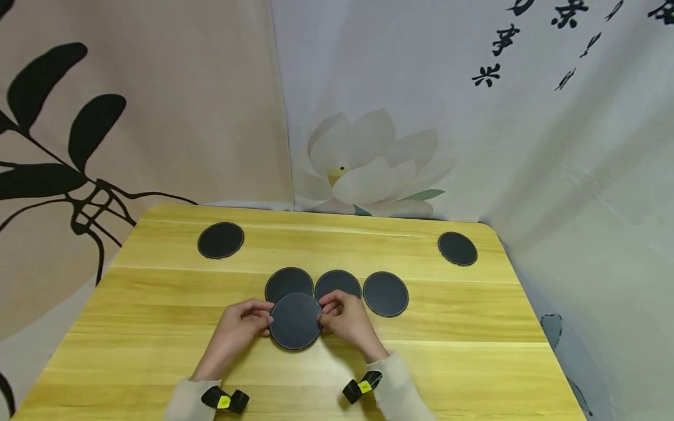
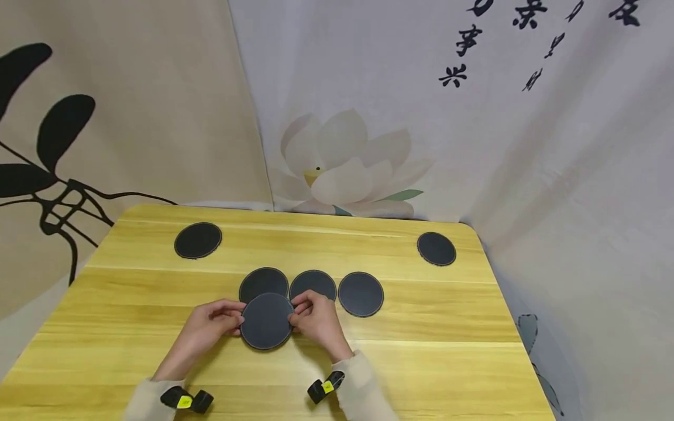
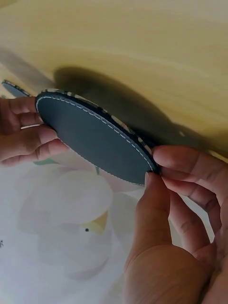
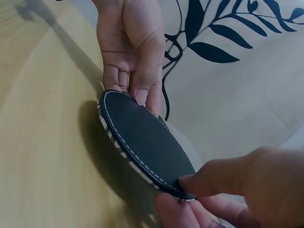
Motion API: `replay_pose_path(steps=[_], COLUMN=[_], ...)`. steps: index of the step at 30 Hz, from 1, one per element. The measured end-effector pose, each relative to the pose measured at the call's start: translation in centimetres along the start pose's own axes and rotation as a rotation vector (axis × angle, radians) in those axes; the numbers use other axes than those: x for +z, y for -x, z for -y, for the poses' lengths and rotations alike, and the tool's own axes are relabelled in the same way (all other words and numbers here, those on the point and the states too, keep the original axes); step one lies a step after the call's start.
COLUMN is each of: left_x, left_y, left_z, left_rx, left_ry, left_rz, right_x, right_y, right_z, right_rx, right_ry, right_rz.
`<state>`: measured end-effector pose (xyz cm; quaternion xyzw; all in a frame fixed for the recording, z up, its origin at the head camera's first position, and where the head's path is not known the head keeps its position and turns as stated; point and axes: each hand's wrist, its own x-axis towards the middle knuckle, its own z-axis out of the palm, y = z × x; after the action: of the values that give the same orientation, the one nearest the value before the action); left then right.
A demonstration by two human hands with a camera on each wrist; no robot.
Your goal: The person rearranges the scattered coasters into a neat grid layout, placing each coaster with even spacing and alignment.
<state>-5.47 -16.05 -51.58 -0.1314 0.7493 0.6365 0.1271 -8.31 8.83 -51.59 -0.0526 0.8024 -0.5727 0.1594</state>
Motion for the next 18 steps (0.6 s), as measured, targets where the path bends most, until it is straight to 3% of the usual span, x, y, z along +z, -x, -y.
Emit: replay_pose_path(steps=[12, 18], left_x=[-1.5, -1.9], left_y=[1.2, 1.6], left_z=[0.5, 0.5], left_rx=[-0.026, -0.036], left_ry=[-0.161, -0.217], left_rz=[-0.044, -0.034], right_x=[2.5, 3.2], right_y=[0.6, 1.0], right_z=[0.0, 0.2], right_rx=[-0.044, -0.081], right_ry=[0.143, 0.206], right_rz=[-0.01, -0.008])
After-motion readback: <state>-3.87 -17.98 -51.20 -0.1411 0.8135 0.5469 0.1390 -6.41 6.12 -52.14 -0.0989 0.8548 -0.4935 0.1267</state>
